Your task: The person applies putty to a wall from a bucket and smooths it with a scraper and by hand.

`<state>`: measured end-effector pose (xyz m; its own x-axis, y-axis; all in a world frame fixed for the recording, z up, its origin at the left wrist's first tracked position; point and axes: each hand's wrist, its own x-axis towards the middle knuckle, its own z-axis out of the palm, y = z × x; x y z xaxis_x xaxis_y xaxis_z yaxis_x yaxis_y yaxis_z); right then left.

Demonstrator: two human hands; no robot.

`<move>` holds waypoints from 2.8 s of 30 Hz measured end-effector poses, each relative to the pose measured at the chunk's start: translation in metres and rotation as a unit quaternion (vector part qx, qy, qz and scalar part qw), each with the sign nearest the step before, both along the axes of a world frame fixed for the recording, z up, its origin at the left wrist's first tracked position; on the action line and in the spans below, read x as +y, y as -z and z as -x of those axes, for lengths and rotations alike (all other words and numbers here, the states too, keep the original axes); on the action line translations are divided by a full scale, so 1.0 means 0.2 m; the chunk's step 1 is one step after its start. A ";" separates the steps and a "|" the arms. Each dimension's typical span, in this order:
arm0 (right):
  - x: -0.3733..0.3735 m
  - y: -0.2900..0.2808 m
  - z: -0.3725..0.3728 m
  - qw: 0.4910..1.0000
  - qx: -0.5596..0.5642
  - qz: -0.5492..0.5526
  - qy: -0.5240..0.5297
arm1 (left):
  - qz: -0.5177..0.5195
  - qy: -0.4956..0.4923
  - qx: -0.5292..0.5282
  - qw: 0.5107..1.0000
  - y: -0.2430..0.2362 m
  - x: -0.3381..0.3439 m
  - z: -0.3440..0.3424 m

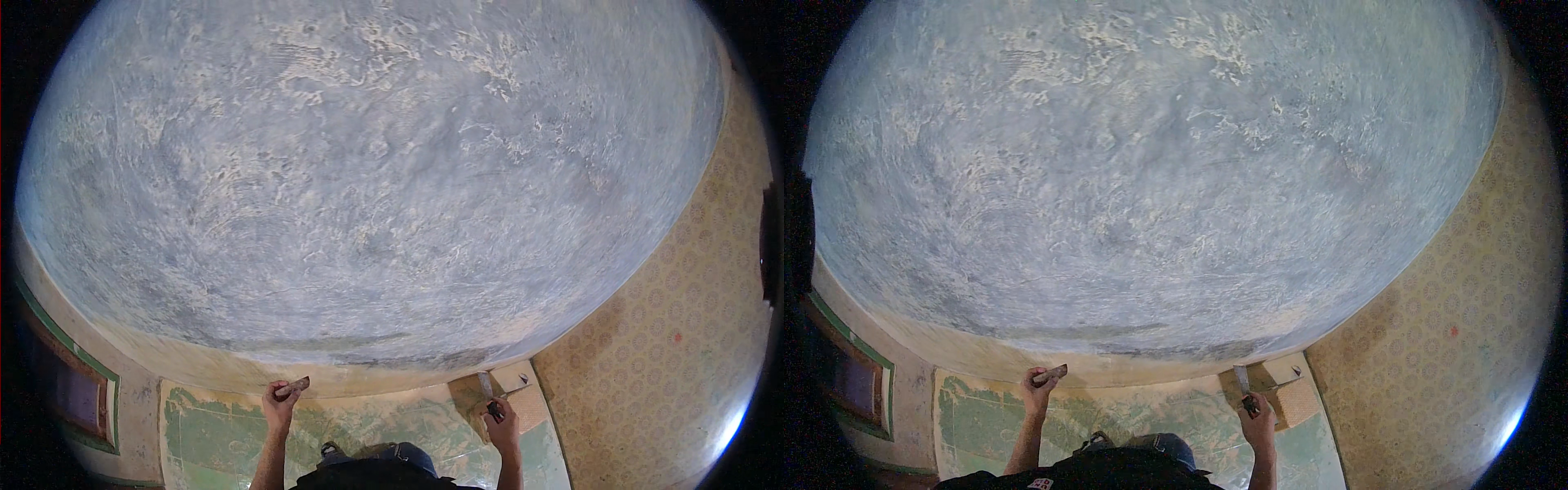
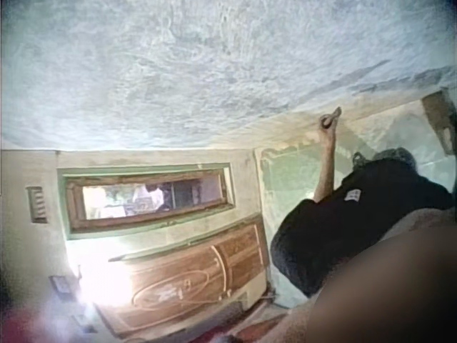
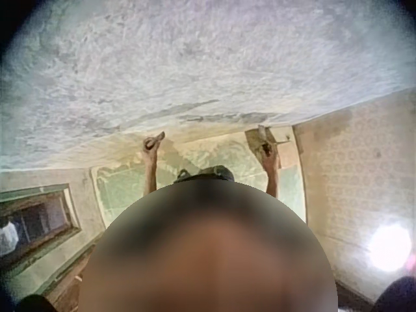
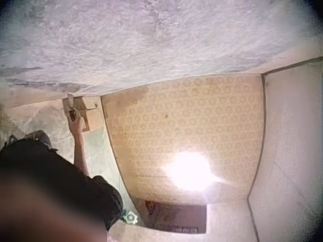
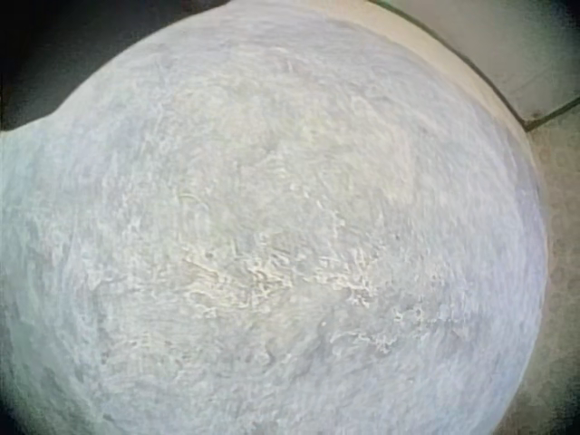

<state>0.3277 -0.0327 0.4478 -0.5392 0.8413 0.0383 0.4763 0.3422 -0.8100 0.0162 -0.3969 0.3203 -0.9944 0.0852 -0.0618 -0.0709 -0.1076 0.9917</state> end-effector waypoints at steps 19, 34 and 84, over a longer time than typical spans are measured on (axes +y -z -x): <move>0.15 -0.10 0.07 0.998 0.047 -0.015 -0.024 | -0.029 -0.065 -0.018 0.997 0.10 -0.10 -0.11; 1.07 0.00 -0.14 0.993 0.042 0.083 -0.071 | 0.028 -0.099 0.060 0.993 -0.19 0.66 -0.45; 0.42 1.50 1.11 0.897 -0.353 0.186 -0.192 | -0.081 -0.051 -0.294 0.951 1.79 0.47 -0.59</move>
<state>0.1048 0.0516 0.1475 -0.5711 0.4725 -0.6712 0.8203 0.3595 -0.4449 0.1342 -0.3023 -0.0385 -0.7954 0.0465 -0.6043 -0.5894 -0.2915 0.7534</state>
